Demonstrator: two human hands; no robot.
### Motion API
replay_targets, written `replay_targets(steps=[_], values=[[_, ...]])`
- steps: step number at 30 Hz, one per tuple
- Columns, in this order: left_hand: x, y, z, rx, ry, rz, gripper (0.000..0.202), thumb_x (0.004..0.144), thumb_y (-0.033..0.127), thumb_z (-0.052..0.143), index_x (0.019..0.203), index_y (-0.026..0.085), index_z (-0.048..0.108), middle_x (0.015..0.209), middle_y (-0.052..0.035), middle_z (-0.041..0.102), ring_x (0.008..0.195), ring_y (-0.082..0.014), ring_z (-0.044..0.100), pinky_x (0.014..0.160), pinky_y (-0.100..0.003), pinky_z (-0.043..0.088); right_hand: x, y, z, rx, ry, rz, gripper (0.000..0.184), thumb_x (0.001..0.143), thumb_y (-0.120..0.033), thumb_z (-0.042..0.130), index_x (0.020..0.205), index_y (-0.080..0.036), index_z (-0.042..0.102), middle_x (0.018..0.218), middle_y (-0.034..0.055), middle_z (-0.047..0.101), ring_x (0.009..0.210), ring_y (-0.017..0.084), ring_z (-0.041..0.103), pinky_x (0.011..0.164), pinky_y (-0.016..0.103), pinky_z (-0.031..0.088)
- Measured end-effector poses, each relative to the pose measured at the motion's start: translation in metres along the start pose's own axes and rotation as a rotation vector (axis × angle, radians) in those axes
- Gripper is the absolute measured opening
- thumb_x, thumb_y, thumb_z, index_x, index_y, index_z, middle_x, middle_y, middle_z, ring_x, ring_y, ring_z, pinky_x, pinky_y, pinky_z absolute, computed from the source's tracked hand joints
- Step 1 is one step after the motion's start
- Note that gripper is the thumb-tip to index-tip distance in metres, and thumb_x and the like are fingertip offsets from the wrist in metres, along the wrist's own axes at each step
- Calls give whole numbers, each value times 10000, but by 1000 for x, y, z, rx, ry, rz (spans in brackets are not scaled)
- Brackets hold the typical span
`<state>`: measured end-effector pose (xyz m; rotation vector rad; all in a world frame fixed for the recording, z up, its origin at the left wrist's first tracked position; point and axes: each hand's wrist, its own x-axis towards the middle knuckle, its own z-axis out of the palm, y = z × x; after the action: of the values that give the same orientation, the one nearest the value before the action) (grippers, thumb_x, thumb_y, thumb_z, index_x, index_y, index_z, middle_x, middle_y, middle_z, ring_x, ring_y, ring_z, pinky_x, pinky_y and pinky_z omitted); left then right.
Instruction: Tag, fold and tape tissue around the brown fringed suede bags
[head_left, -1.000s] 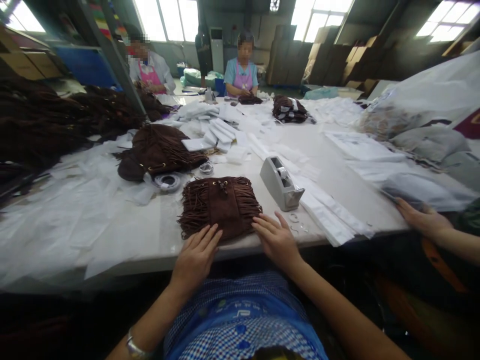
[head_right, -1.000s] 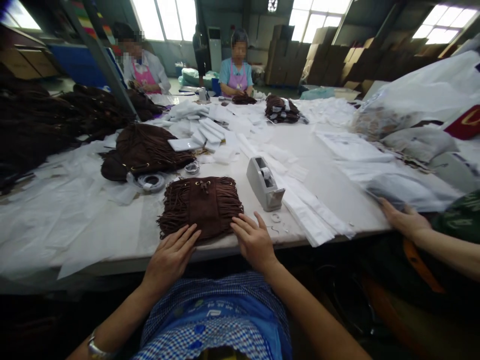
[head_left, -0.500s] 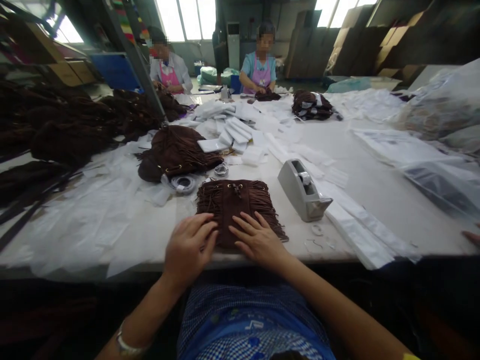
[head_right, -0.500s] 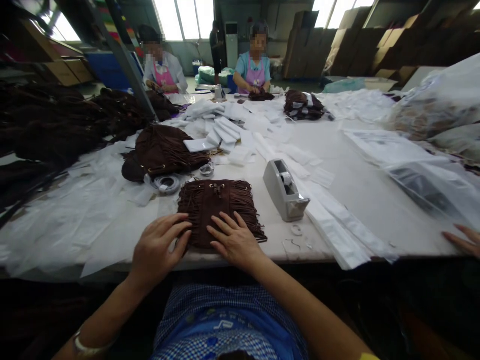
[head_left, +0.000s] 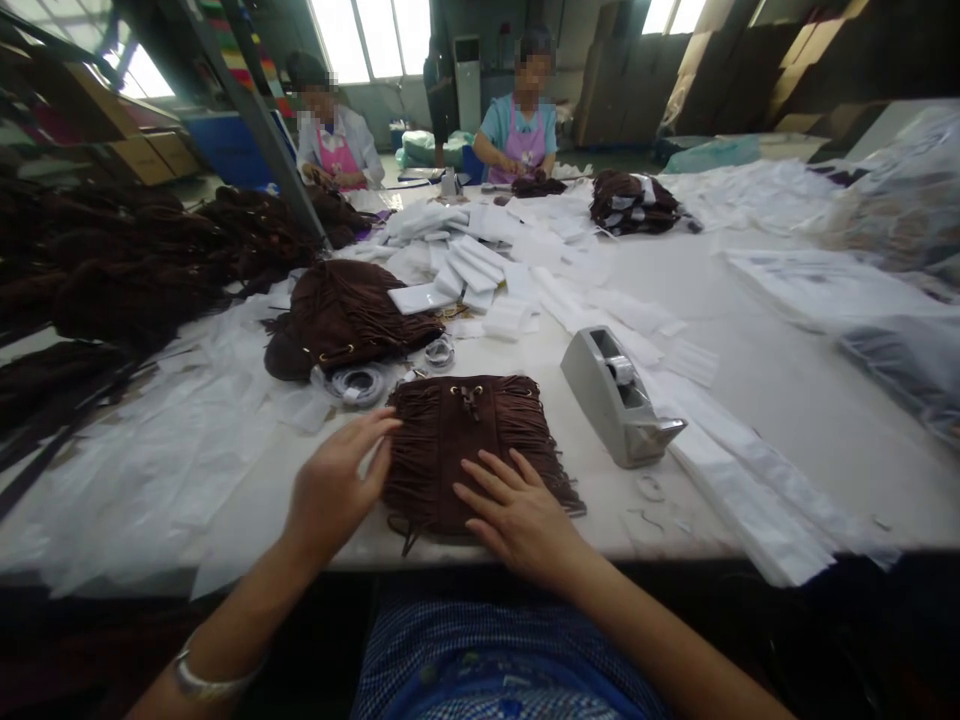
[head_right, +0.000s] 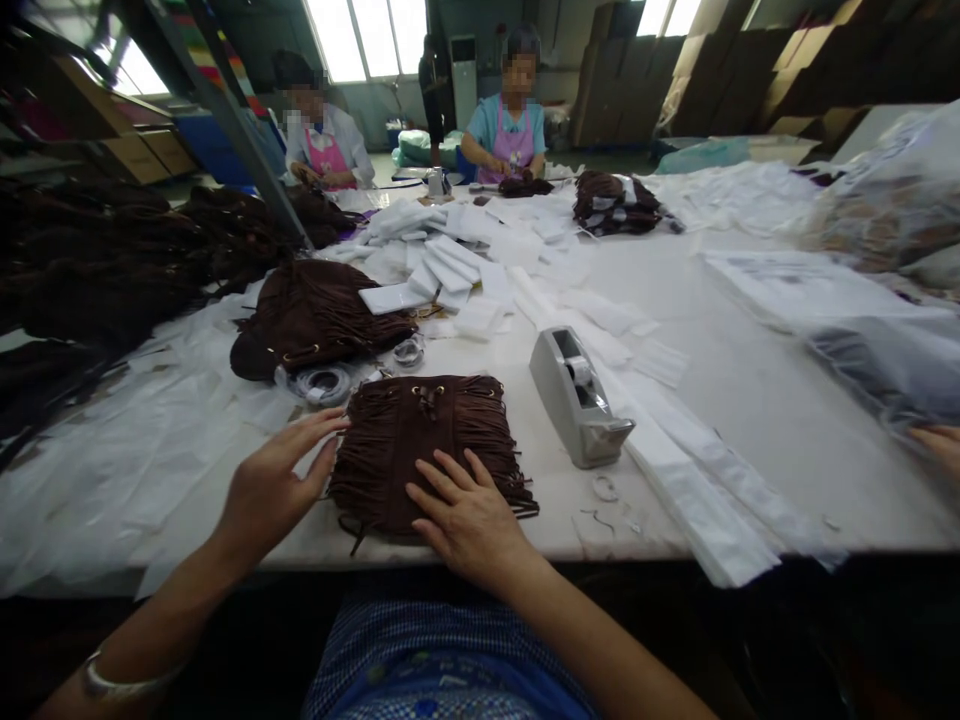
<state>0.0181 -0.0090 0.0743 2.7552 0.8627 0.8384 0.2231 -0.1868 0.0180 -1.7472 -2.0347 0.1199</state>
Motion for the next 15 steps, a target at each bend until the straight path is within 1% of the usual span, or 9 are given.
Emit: replay_targets(steps=[2,3,4,6,8,11,13,15], values=[[24,31,18,-140,-115,123,368,973,231,445,1319,224,569,1371,-71,608,1272,-187,563,1093,-356,443,1,-1,-1,6,-12,6,414,1006,-418,449,1398,-309,529,1506,16,473,1443,249,341,1210,527,195],[34,40,30,-156,-144,155,421,972,228,440,1387,210,511,1431,-86,556,1331,-195,509,1117,-371,420,1,-2,-2,9,-17,12,414,1008,-420,445,1395,-306,533,1500,18,481,1442,250,342,1211,526,189],[42,45,43,-145,-167,154,488,964,233,453,1449,184,436,1482,-112,499,1378,-212,455,1135,-396,400,0,-3,-3,14,-21,18,413,1009,-424,441,1392,-302,537,1494,21,489,1441,251,343,1213,526,181],[48,43,67,-105,-216,112,603,935,260,502,1501,131,338,1514,-169,442,1408,-259,413,1135,-448,395,-4,-5,-5,31,-34,25,412,1010,-430,436,1385,-298,545,1491,26,493,1437,252,349,1216,525,164],[41,34,85,-69,-263,82,641,925,297,523,1501,98,324,1487,-202,464,1387,-285,439,1121,-471,407,-11,-6,-8,63,-45,31,403,1007,-434,444,1374,-307,554,1489,23,496,1427,248,368,1217,524,153],[20,25,98,-20,-203,97,612,949,319,486,1497,94,332,1484,-204,466,1381,-287,446,1124,-480,404,-15,-8,-18,115,-62,48,369,974,-437,517,1313,-320,605,1437,23,555,1394,251,422,1211,528,166],[12,24,103,5,-149,107,607,955,312,473,1501,93,326,1482,-207,466,1378,-292,450,1123,-485,406,-5,-15,-32,135,-77,45,276,942,-387,583,1183,-299,686,1288,34,669,1291,258,536,1199,546,188],[11,24,107,9,-137,107,609,946,307,478,1499,97,334,1470,-207,483,1364,-303,468,1114,-492,417,19,-29,-52,193,-41,9,182,933,-292,593,1051,-259,729,1084,32,750,1113,232,653,1181,527,249]])
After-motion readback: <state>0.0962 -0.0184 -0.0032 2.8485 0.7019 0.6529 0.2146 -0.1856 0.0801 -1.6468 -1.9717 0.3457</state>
